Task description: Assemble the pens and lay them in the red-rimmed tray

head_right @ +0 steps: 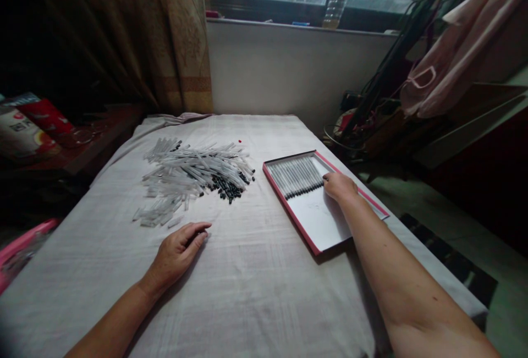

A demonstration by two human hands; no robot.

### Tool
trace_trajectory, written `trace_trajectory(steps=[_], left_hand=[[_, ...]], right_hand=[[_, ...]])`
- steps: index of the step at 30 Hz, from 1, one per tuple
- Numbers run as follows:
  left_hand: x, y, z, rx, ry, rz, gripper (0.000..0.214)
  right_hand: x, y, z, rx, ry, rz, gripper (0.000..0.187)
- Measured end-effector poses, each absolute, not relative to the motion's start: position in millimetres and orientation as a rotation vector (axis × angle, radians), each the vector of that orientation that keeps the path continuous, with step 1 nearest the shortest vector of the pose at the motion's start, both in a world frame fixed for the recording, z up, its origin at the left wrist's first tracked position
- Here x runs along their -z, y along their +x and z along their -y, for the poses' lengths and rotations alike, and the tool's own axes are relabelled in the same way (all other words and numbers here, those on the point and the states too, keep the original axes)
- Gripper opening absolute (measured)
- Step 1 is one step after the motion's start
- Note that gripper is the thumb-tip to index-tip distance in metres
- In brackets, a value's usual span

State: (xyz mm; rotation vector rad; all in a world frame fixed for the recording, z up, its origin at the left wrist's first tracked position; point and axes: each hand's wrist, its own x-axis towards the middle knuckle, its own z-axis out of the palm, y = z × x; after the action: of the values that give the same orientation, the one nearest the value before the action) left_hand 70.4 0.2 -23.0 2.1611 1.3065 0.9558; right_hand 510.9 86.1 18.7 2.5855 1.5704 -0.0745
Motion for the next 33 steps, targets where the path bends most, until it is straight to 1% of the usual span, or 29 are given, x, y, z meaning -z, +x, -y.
trace_trajectory(steps=[8,11,14,16,18,22,27,30,33], left_hand=[[22.6,70.5,-0.1,-0.985,2.13,-1.296,0.026],[21.1,70.3,-0.6,-0.996,2.092,-1.296,0.026],[21.1,69.9,-1.4,-0.998,2.04,-1.301,0.027],[21.7,69.7,-1.9,-1.005,2.004,-1.296,0.027],[22.3,69.7,-2.2,-1.025,1.963,-1.283,0.027],[22.2,69.9,-3.1,-1.087,1.772,-1.243,0.028],[22.7,69.8,-5.1,-1.11,1.575,-1.21,0.03],[24.8,69.8,-6.0,-1.096,1.573,-1.203,0.031],[27.0,69.6,-6.0,-1.095,1.604,-1.209,0.03]], right_hand=[[-26.4,496.4,-82.6,0.022,2.613,-1.572,0.042],[-37.3,473.2,-81.3,-0.167,2.631,-1.73,0.04],[-50.4,433.3,-84.4,-0.358,2.563,-2.063,0.036],[-56.4,399.6,-88.9,-0.333,2.45,-2.263,0.033],[-58.0,363.8,-94.4,-0.232,2.306,-2.408,0.031],[-50.5,300.6,-106.3,-0.09,2.115,-2.495,0.032],[-38.9,258.8,-123.0,-0.081,2.104,-2.4,0.03],[-34.4,253.0,-129.0,-0.08,2.134,-2.361,0.028],[-30.9,256.4,-125.9,-0.1,2.18,-2.33,0.03]])
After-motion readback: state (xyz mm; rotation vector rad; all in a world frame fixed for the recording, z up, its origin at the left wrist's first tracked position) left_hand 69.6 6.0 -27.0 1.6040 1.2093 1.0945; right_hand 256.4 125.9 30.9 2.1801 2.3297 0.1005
